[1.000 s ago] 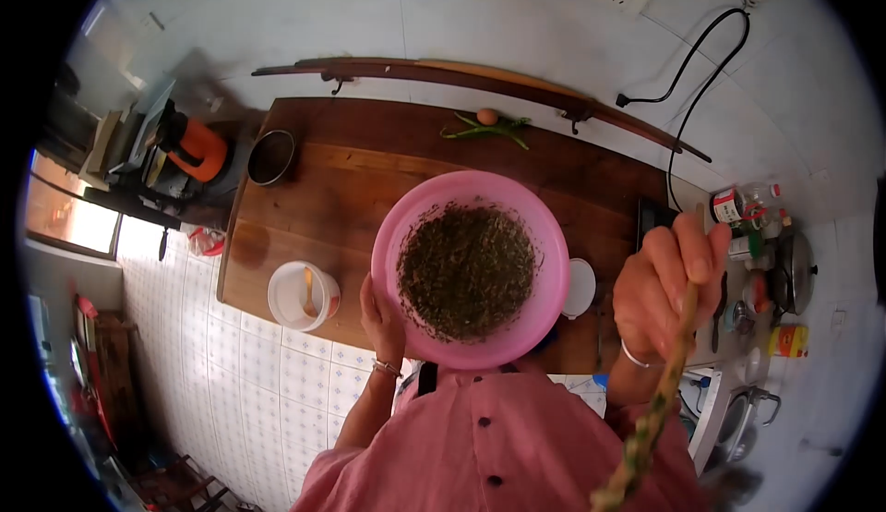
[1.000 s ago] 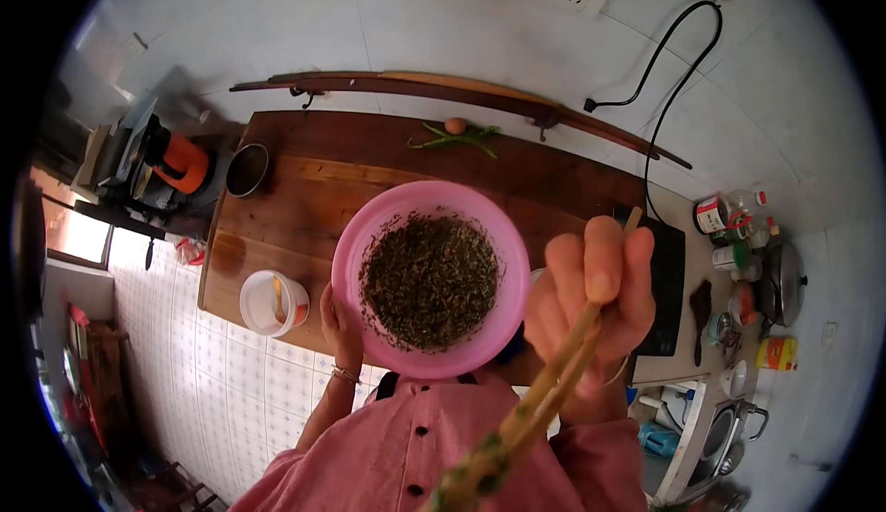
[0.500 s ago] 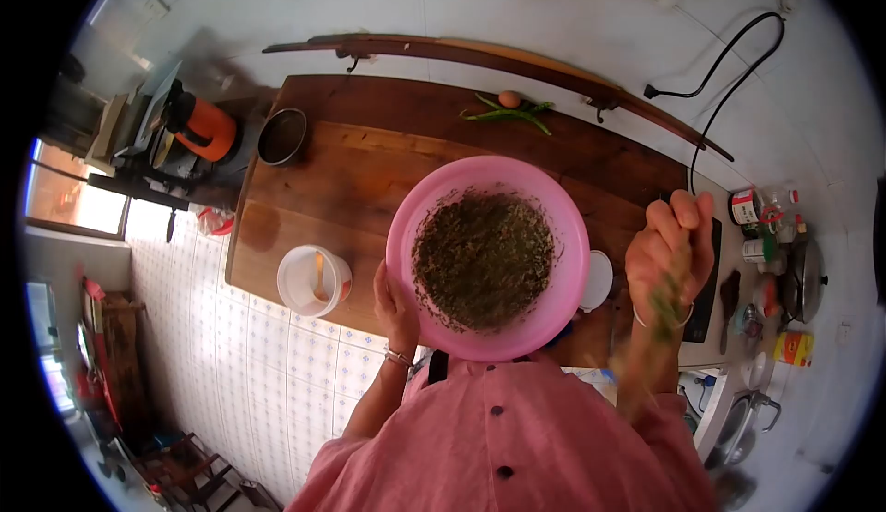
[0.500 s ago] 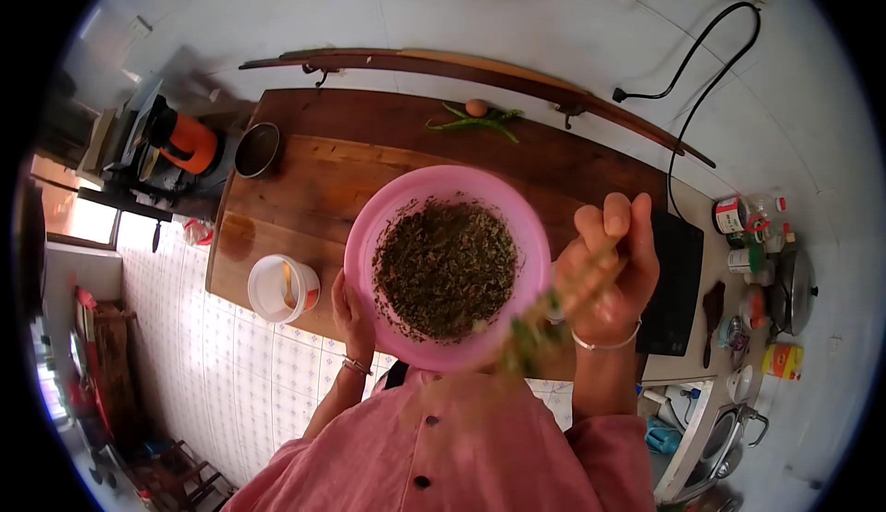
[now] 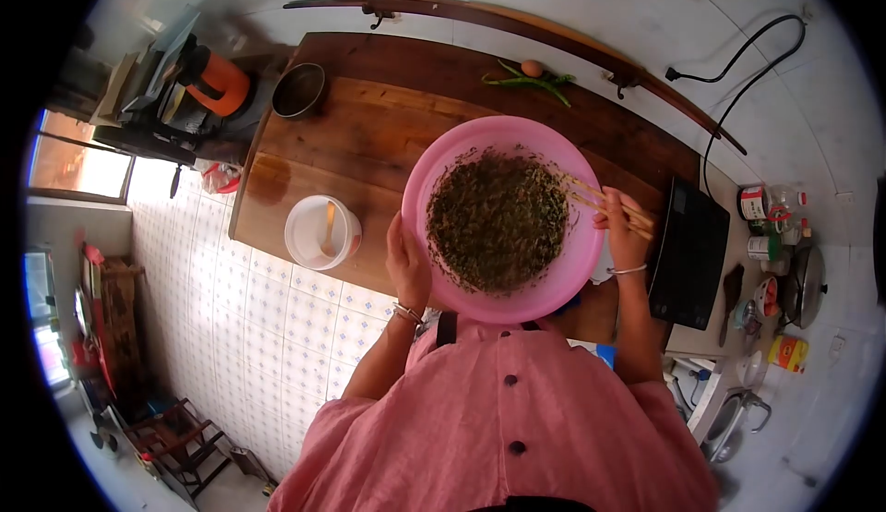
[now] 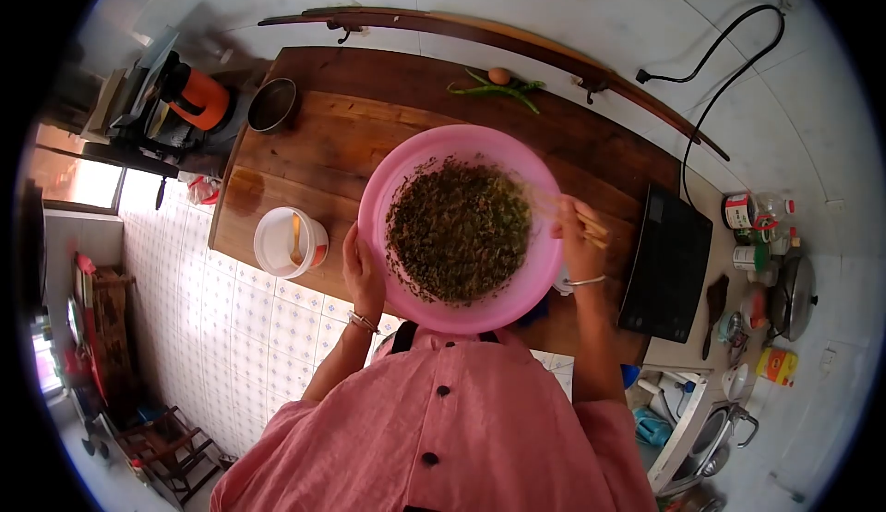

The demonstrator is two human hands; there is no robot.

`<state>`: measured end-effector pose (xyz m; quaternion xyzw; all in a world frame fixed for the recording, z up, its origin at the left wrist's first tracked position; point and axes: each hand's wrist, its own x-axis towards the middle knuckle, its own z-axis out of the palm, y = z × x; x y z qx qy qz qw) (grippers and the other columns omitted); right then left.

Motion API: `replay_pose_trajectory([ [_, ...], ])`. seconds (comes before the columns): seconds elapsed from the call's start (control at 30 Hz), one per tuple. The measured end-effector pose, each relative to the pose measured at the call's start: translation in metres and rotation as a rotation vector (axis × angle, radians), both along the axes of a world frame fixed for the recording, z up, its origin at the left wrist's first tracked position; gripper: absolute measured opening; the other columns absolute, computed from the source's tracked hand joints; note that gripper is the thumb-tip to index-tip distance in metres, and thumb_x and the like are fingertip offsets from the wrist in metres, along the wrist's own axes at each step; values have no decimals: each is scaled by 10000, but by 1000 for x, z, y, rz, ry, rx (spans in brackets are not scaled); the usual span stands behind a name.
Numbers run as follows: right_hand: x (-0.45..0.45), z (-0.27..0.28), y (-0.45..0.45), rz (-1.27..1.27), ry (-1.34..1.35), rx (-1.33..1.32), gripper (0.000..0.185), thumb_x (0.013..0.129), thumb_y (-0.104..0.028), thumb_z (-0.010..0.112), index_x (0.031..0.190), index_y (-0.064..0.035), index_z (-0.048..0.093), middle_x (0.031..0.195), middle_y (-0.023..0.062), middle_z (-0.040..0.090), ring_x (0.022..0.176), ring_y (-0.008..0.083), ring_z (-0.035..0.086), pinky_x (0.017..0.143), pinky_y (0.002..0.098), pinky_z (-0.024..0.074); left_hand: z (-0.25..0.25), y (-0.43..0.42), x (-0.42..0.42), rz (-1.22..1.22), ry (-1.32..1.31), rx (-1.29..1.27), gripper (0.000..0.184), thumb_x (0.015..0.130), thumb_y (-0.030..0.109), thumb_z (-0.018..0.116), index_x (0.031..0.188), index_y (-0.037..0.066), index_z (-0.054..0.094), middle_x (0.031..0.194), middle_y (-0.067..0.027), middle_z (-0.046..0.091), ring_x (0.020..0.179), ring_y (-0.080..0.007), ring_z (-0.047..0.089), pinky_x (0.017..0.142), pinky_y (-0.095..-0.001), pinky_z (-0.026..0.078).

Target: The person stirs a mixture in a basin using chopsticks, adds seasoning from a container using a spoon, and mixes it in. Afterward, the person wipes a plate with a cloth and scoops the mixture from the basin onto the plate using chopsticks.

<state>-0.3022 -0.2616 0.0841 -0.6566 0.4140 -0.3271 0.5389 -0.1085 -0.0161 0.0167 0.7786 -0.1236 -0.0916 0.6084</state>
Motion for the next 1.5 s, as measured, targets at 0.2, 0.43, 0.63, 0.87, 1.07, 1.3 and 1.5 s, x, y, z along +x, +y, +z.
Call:
replay_pose_trajectory([
  [0.2, 42, -33, 59, 217, 204, -579, 130, 864, -119, 601, 956, -49, 659, 716, 119, 631, 600, 240, 614, 527, 319, 481, 0, 2, 0, -29, -8, 21, 350, 982, 206, 419, 1260, 1, 475, 1166, -147, 565, 1031, -196, 546, 877, -292, 431],
  [0.43, 64, -15, 134, 535, 75, -399, 141, 830, -99, 629, 947, -25, 658, 741, 131, 641, 622, 253, 627, 547, 329, 494, -8, 0, 1, 15, -59, -25, 343, 964, 190, 436, 1248, 4, 486, 1119, -214, 600, 987, -289, 612, 822, -340, 470],
  [0.63, 53, -28, 49, 311, 252, -208, 202, 899, -150, 566, 993, 1, 661, 720, 89, 664, 553, 119, 601, 499, 247, 497, 0, 1, 1, 15, -2, 18, 325, 962, 191, 447, 1253, 54, 496, 997, -216, 637, 859, -282, 653, 711, -355, 496],
  [0.87, 59, -36, -1, 129, 164, -125, 210, 898, -204, 589, 933, -14, 671, 659, 55, 633, 552, 87, 577, 470, 237, 461, -1, -1, 1, 32, -67, -8, 318, 964, 187, 448, 1244, 44, 494, 1044, -226, 624, 905, -312, 643, 729, -355, 493],
  [1.07, 84, -2, 92, 531, 158, -524, 95, 834, -112, 617, 891, -53, 664, 715, 136, 626, 607, 268, 618, 531, 347, 490, 1, 0, 2, 17, -14, 39, 321, 966, 179, 444, 1246, 29, 490, 1074, -230, 611, 926, -303, 634, 753, -343, 486],
  [1.3, 132, -4, 51, 968, 128, -578, 158, 862, -199, 584, 919, -82, 675, 815, 114, 663, 714, 259, 646, 634, 348, 516, -5, -1, 0, 1, -54, -6, 325, 963, 176, 447, 1249, 29, 490, 1080, -223, 609, 925, -301, 627, 767, -338, 482],
  [1.5, 141, 2, -75, 668, 374, -148, 211, 875, -216, 593, 932, -29, 674, 770, 68, 668, 637, 114, 611, 588, 244, 509, 0, 0, 1, 15, -143, -21, 327, 960, 177, 444, 1250, 34, 492, 1064, -226, 615, 912, -311, 633, 755, -345, 487],
])
